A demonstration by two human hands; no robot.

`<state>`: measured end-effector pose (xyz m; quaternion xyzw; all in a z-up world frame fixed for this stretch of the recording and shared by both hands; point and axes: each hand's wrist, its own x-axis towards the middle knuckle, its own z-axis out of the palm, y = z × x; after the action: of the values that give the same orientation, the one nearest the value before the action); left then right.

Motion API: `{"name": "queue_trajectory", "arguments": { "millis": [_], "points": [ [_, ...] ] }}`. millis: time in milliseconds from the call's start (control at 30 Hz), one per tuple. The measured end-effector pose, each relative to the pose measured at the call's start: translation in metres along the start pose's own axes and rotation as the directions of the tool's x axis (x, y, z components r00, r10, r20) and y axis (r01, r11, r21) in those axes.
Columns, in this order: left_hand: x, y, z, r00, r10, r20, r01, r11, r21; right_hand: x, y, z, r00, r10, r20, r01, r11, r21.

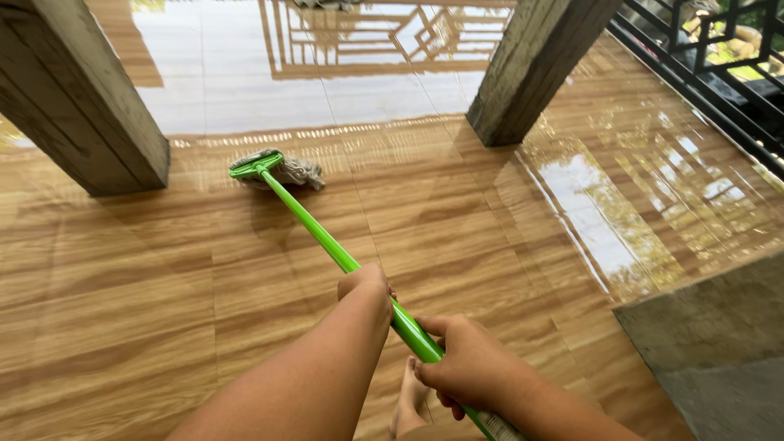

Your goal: The person mops a tiled floor with a wood pattern using a green-handled mop, navigating around concrete pillars and a decorative metal railing on a balcony.

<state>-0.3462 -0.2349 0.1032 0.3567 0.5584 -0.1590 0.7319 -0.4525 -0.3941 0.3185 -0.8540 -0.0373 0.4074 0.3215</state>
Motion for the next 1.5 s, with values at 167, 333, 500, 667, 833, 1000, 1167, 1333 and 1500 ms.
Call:
{"name": "queue_trajectory", "arguments": {
  "millis": [167, 333, 500, 667, 833, 1000, 1167, 1333, 1500],
  "points": [
    [-0.017, 0.061, -0.008, 0.983, 0.183, -0.017, -0.184, 0.982, -0.048, 0.007, -0.036, -0.007, 0.996, -0.085, -0.026, 0.084, 0.996, -0.036],
    [-0.040, 0.089, -0.017, 0.954, 0.296, -0.037, -0.298, 0.951, -0.077, 0.006, -0.051, -0.009, 0.973, -0.229, -0.001, 0.229, 0.973, 0.029],
    [-0.043, 0.075, -0.032, 0.956, 0.286, -0.064, -0.292, 0.951, -0.100, -0.004, -0.046, 0.002, 0.971, -0.239, 0.023, 0.239, 0.971, 0.018],
    [-0.040, 0.035, -0.048, 0.979, 0.177, -0.101, -0.189, 0.974, -0.123, -0.019, -0.029, 0.022, 0.984, -0.170, 0.051, 0.170, 0.986, 0.007],
    [-0.046, 0.000, -0.057, 0.990, 0.055, -0.133, -0.075, 0.986, -0.148, -0.027, -0.013, 0.032, 0.990, -0.112, 0.084, 0.114, 0.993, -0.018],
    [-0.052, -0.017, -0.060, 0.988, -0.031, -0.152, 0.005, 0.985, -0.170, -0.023, -0.008, 0.040, 0.994, -0.049, 0.095, 0.054, 0.997, -0.051],
    [-0.038, -0.012, -0.057, 0.980, -0.103, -0.168, 0.070, 0.979, -0.189, 0.000, -0.021, 0.038, 0.984, 0.020, 0.178, 0.002, 0.993, -0.120],
    [0.009, 0.015, -0.063, 0.965, -0.210, -0.159, 0.170, 0.957, -0.234, 0.045, -0.047, 0.045, 0.974, 0.098, 0.204, -0.050, 0.972, -0.229],
    [0.059, 0.084, -0.055, 0.960, -0.240, -0.143, 0.211, 0.959, -0.190, 0.109, -0.086, 0.034, 0.959, 0.212, 0.188, -0.176, 0.966, -0.188]
  ]
}}
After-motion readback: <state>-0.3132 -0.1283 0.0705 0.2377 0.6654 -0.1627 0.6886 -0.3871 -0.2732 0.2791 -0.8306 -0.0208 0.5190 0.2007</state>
